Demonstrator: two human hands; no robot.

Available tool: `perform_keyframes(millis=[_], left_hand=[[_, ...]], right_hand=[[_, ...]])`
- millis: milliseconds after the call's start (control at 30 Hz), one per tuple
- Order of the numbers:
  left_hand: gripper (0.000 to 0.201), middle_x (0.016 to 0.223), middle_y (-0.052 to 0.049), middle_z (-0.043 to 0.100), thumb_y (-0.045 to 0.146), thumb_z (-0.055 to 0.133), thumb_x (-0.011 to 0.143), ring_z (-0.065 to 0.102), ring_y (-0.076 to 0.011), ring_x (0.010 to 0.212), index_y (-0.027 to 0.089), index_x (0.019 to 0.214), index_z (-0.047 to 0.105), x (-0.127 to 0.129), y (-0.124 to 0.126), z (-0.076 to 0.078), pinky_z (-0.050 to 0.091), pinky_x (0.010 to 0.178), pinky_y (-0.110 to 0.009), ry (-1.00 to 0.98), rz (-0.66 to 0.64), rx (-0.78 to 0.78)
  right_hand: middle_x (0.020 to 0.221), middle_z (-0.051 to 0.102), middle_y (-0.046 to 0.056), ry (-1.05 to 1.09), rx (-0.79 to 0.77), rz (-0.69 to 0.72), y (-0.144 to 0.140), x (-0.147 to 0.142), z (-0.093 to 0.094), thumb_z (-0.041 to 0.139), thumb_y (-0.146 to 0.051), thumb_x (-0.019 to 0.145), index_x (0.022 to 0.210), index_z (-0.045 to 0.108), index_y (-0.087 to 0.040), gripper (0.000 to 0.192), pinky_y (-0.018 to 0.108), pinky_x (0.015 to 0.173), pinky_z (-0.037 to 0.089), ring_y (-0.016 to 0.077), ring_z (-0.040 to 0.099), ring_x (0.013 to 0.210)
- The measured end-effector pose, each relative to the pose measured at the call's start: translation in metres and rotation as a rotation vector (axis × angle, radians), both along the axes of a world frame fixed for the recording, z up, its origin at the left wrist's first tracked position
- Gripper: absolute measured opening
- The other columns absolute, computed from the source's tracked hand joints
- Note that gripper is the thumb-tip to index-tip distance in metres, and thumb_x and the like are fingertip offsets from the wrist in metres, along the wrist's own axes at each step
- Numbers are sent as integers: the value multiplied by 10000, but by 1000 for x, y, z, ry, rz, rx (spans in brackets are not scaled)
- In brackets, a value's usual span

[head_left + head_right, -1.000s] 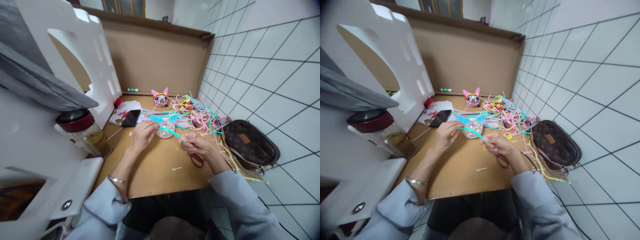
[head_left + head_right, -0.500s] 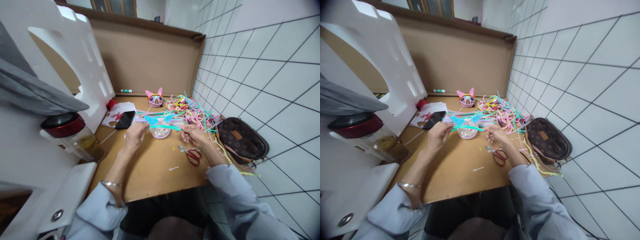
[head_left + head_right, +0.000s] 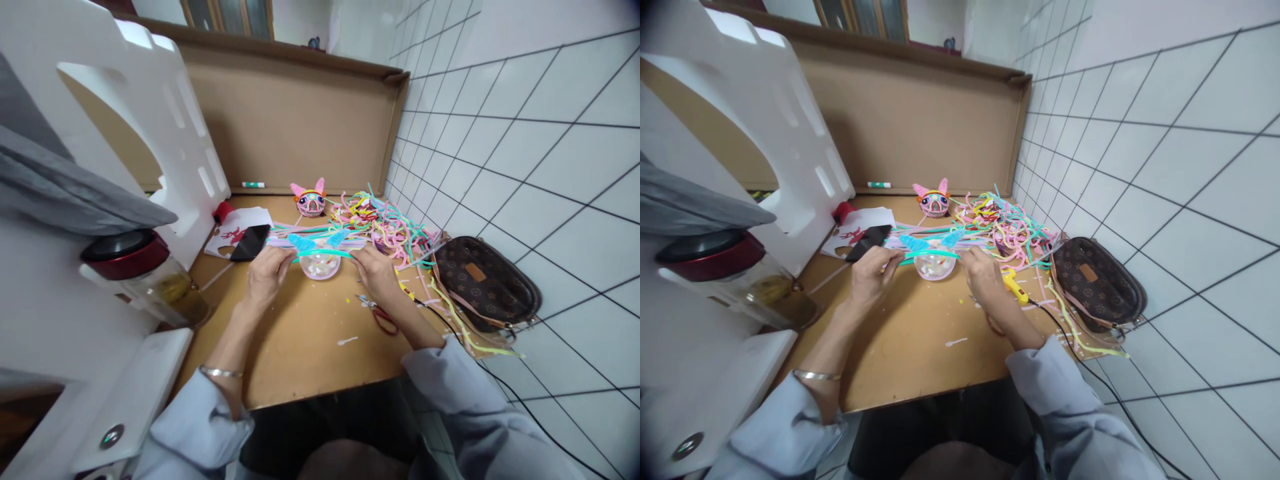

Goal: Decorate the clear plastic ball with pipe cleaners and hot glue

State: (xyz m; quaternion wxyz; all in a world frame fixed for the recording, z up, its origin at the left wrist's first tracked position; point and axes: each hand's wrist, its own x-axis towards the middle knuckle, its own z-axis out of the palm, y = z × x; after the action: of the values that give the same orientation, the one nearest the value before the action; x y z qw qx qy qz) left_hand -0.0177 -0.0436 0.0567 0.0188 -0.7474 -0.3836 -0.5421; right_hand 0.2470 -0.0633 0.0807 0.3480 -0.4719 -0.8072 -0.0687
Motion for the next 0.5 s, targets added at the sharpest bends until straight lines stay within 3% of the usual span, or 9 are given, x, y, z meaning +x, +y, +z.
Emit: perform_keyframes(millis=[200, 333, 500], left_hand=[[178, 767, -62, 755, 277, 605, 956, 669, -172, 720, 194, 885, 745, -2, 8, -11, 506, 696, -266, 98, 151, 168], [194, 784, -65, 762, 287, 605, 963, 690, -168, 743, 186, 881, 750, 0, 11, -17, 512, 682, -256, 128, 240, 210], [157, 815, -60, 772, 258, 620, 952, 700, -157, 743, 182, 893, 744, 5, 11, -21, 523, 675, -249, 80, 225, 169]], right_hand=[[844, 648, 70, -97, 194, -53, 17, -4, -9, 438, -146, 976, 953, 742, -193, 308, 266, 675, 415, 188, 572, 788], [847, 667, 59, 10, 182, -11, 29, -9, -12, 454, -142, 963, 969, 745, -215, 301, 264, 698, 456, 186, 597, 798], [883, 730, 68, 146, 148, 15, 40, -11, -15, 486, -136, 939, 994, 762, -229, 296, 289, 749, 511, 206, 663, 843]])
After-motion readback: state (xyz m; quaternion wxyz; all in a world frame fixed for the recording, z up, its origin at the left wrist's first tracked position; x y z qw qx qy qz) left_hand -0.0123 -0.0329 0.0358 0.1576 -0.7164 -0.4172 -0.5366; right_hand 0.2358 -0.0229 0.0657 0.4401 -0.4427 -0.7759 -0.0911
